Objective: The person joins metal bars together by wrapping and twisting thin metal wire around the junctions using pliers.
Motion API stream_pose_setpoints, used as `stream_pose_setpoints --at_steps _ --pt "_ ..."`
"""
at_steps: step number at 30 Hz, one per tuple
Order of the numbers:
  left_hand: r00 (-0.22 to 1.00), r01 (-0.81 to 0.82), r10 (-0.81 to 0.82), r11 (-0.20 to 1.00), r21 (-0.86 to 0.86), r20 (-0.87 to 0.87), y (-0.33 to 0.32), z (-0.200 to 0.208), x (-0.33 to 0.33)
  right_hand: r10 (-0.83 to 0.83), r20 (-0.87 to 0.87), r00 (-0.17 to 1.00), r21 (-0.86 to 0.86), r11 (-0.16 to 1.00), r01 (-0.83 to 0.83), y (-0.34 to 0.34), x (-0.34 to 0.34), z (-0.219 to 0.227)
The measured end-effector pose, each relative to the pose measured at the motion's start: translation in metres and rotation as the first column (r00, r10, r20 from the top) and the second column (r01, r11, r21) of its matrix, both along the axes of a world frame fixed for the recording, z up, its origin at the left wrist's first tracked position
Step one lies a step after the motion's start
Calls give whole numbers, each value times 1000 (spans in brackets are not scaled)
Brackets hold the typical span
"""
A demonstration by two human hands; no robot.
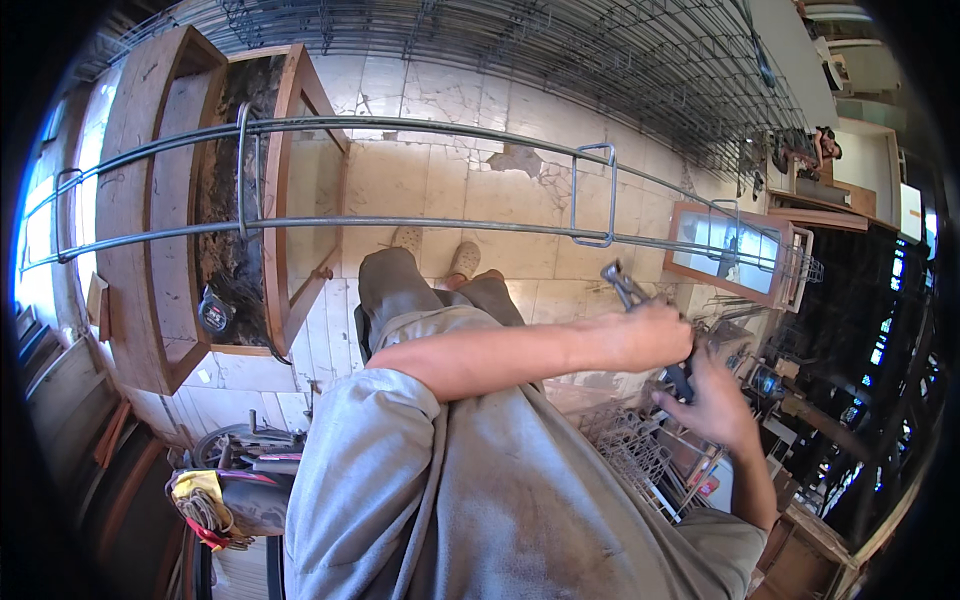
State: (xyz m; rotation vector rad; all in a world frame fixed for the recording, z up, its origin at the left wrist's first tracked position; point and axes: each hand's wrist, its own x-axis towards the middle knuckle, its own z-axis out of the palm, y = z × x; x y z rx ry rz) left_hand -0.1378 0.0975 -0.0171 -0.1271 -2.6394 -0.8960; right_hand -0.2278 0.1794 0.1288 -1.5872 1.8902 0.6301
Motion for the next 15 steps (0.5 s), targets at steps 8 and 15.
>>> stream_pose_setpoints --at_steps 8,15 --pt "987 38 -58 990 135 147 82 -67 6 -564 472 677 -27 759 651 158 -7 -183" --pt "872 101 -309 872 479 379 79 -76 44 -670 342 658 -197 634 748 280 25 -423"
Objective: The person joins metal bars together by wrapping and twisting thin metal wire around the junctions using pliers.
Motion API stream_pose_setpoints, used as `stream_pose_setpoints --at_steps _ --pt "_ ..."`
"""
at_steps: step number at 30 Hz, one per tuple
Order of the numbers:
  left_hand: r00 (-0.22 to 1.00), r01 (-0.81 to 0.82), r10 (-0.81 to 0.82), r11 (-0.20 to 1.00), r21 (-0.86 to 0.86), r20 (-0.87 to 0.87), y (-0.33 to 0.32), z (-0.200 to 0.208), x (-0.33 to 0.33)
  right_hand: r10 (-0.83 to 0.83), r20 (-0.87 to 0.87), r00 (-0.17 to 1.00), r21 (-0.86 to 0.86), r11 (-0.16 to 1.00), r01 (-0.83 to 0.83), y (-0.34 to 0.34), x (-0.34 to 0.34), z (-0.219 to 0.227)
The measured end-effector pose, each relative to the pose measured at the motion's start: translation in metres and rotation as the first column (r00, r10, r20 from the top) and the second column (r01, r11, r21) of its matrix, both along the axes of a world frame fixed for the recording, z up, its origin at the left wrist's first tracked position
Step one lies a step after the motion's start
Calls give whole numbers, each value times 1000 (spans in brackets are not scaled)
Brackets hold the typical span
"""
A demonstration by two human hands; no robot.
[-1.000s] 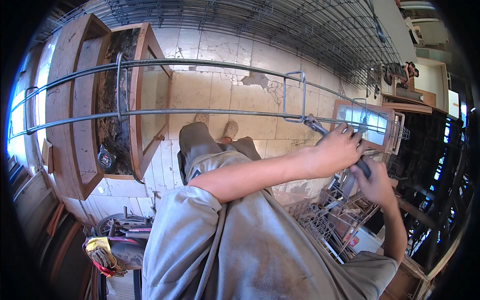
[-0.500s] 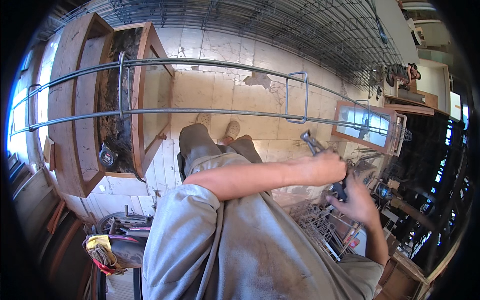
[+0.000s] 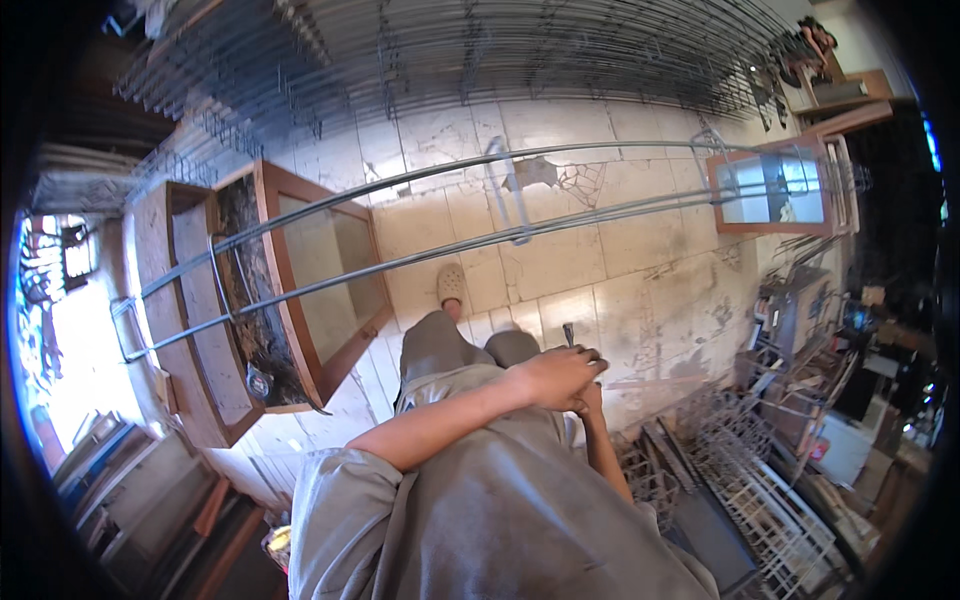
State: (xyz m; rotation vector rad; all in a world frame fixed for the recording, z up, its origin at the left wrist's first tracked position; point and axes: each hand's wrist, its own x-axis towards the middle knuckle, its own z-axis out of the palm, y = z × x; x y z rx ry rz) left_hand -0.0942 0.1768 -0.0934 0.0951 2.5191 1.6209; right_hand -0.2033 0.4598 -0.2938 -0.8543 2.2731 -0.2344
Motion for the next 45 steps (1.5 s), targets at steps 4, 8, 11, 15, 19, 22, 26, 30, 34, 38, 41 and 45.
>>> stream_pose_setpoints --at_steps 4,8,11,15,19,22,26,30,34,38,41,45 --pt "989 -88 77 993 83 123 11 -44 2 -589 231 774 311 799 515 4 28 -12" --pt "871 -119 111 993 -13 479 42 -130 24 -682 289 672 158 726 669 79 76 -123" --pt "775 113 -3 985 -134 632 49 -182 42 -786 602 136 305 384 871 60 81 -67" --pt "690 241 -47 956 -168 722 46 -270 42 -326 821 -468 532 141 835 97 101 -128" --pt "609 130 26 983 -133 792 42 -381 25 -465 713 -524 519 -153 841 87 94 -161" --pt "636 249 12 943 -219 772 41 -499 -23 -948 308 78 54 99 994 77 109 -233" --pt "744 222 119 884 -412 657 36 -684 -102 -851 495 176 153 285 946 82 36 -237" --pt "873 -76 343 796 -600 345 42 -827 -179 -828 200 524 -48 526 849 68 -7 -261" --pt "939 -156 325 689 -708 109 23 -946 -173 -855 519 17 330 219 918 70 51 -302" --pt "939 5 285 543 -840 190 41 -974 -168 -816 577 -37 511 325 796 62 81 -314" --pt "965 -15 230 528 -849 125 42 -963 -151 -776 606 -175 571 271 774 54 73 -308" --pt "775 -359 509 842 -403 373 83 -888 -127 -759 626 -180 533 248 809 52 49 -239"
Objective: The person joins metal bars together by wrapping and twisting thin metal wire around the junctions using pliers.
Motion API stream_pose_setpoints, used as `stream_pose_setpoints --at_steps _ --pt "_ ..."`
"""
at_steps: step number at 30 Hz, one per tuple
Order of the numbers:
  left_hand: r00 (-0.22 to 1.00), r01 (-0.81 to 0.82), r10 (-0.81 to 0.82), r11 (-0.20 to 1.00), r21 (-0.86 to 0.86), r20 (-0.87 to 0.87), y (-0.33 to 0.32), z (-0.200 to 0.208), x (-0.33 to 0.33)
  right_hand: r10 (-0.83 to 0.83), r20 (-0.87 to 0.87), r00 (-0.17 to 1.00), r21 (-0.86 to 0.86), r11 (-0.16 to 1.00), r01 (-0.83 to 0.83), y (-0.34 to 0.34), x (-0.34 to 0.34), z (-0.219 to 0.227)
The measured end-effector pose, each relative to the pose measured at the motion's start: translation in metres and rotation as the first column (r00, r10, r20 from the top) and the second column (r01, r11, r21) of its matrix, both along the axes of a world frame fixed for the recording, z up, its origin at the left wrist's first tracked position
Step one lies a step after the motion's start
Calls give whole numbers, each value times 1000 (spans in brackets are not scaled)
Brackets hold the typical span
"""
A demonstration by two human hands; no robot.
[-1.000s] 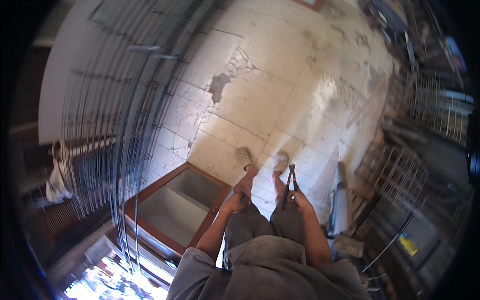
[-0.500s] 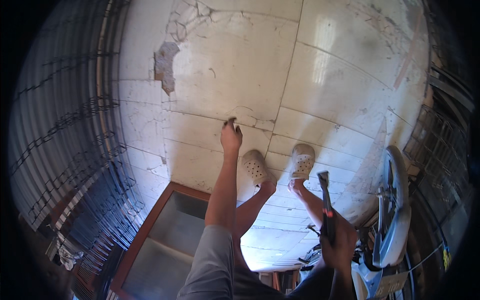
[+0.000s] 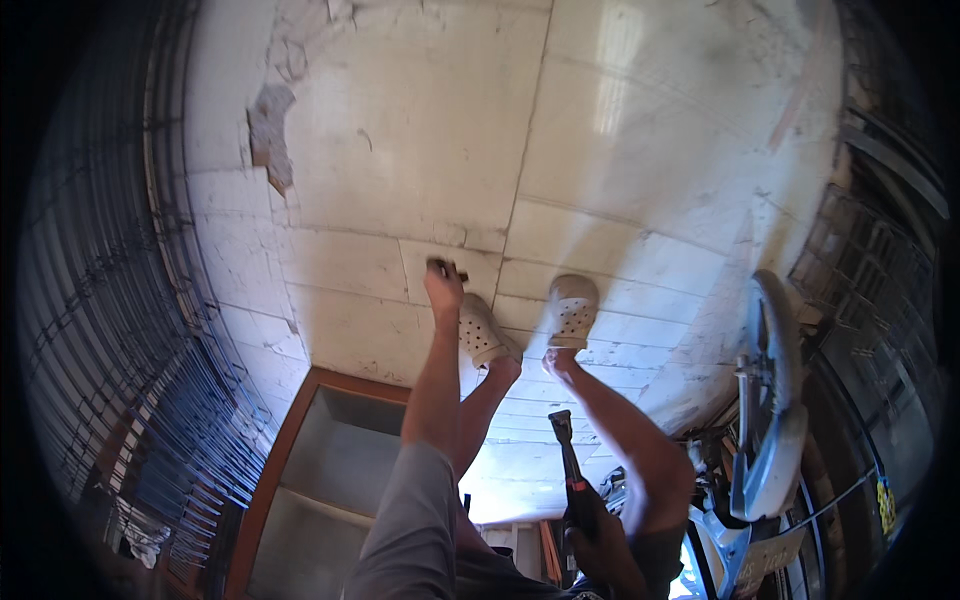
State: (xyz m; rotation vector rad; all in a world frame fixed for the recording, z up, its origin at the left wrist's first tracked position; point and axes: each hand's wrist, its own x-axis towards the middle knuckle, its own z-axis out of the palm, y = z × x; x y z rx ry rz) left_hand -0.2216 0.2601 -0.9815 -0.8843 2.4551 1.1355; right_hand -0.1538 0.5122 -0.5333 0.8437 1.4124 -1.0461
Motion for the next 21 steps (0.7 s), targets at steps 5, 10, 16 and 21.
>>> stream_pose_setpoints --at_steps 5,10,16,21 --pt "996 51 -51 999 2 74 65 152 57 -243 -4 970 -155 958 240 10 -21 149" --pt "956 -79 -8 955 284 295 107 300 48 -365 -196 910 -241 918 316 30 -72 289" --pt "988 90 -43 945 313 -151 128 527 -100 -280 -527 802 -253 953 167 59 -142 366" --pt "969 -98 235 658 747 -79 74 673 -194 -133 -618 775 -142 988 56 66 -273 384"
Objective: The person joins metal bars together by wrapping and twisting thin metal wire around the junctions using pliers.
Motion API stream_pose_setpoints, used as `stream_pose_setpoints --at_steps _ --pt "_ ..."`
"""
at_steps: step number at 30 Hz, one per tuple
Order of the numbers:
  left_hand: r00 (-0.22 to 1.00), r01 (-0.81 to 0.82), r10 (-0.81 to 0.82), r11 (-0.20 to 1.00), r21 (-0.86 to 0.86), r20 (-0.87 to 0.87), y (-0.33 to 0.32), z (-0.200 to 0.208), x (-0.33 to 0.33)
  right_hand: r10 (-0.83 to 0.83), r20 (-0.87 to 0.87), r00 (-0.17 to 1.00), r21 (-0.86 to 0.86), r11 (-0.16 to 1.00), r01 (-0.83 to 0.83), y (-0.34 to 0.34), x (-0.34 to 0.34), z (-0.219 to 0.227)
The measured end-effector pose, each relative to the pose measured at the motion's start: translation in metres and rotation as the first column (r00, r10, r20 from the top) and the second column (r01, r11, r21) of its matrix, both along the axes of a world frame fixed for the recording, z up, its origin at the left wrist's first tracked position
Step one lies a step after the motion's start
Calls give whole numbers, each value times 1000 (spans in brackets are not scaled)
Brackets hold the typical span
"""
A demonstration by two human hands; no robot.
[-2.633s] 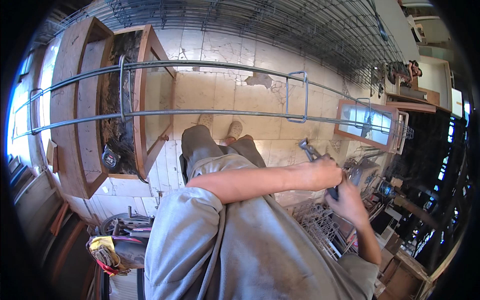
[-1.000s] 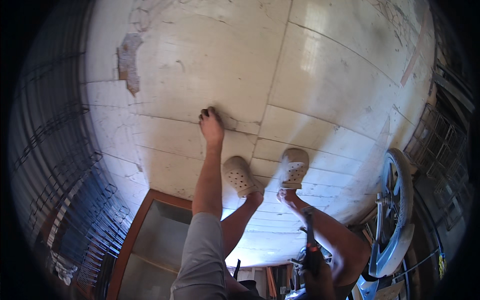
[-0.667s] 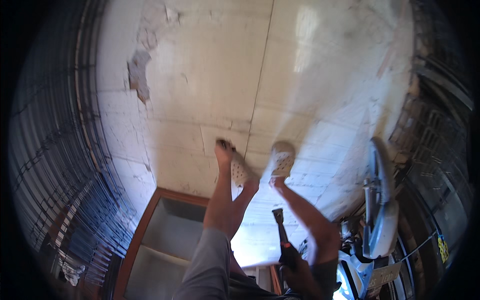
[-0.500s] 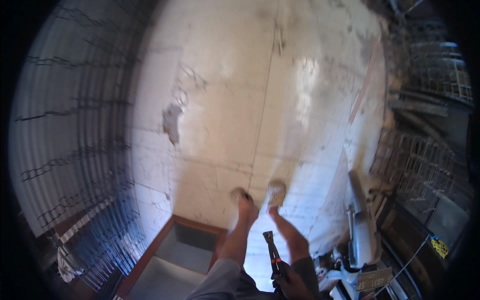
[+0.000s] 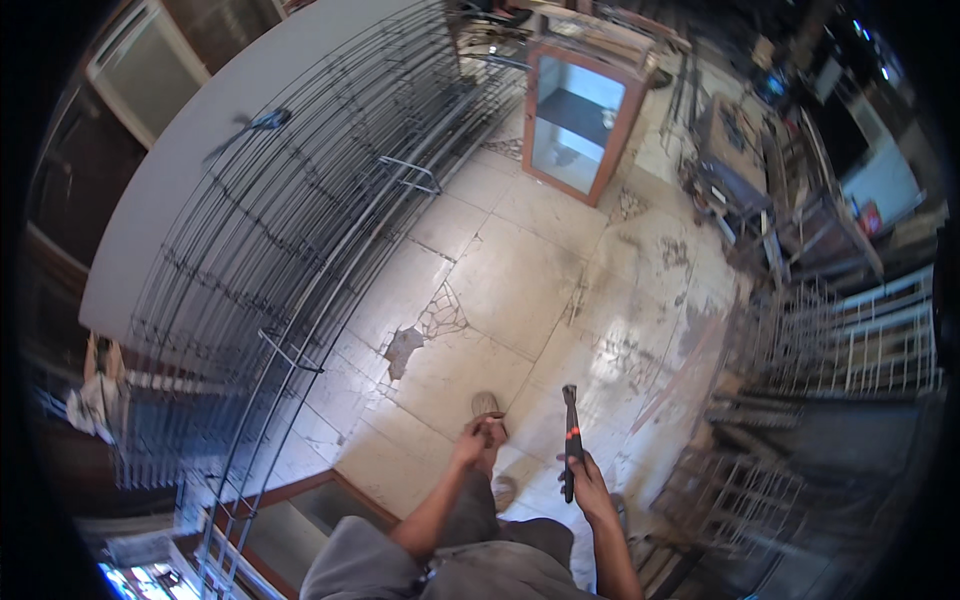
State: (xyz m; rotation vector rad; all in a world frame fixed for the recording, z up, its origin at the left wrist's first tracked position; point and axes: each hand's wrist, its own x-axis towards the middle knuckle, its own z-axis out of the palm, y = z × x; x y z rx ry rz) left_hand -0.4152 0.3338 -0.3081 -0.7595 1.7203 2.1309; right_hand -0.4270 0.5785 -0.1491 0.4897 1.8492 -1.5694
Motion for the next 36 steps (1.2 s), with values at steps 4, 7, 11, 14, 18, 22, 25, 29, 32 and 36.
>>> stream_pose_setpoints --at_steps 4,7,11,14,18,22,25,29,32,36 --pt "973 -230 225 951 207 48 -39 65 -35 242 -500 832 282 953 -108 -22 -122 17" --pt "988 -147 145 989 -22 -52 -54 92 -59 337 -625 704 373 921 -110 -46 -207 35" --pt "953 -168 100 961 -221 -287 -47 178 -130 450 -723 524 445 884 -144 -84 -313 52" --pt "962 -235 194 946 -223 -190 -47 232 -172 498 -795 347 454 867 -204 -117 -382 61" --pt "903 -405 335 873 -272 -268 -35 235 -203 608 -766 208 550 788 -277 -152 -459 73" --pt "841 -538 459 771 -341 -287 -20 235 -227 652 -743 153 554 726 -408 -144 -496 85" --pt "718 -695 633 630 -346 -289 4 231 -243 665 -740 104 548 685 -480 -137 -511 94" --pt "595 -770 720 383 -510 -358 30 243 -279 708 -704 63 579 622 -527 -143 -536 103" --pt "521 -780 637 85 -620 -568 18 251 -286 685 -728 -23 594 614 -521 -160 -552 95" --pt "596 -639 573 -87 -765 -563 -21 263 -287 694 -720 20 582 619 -527 -188 -559 90"
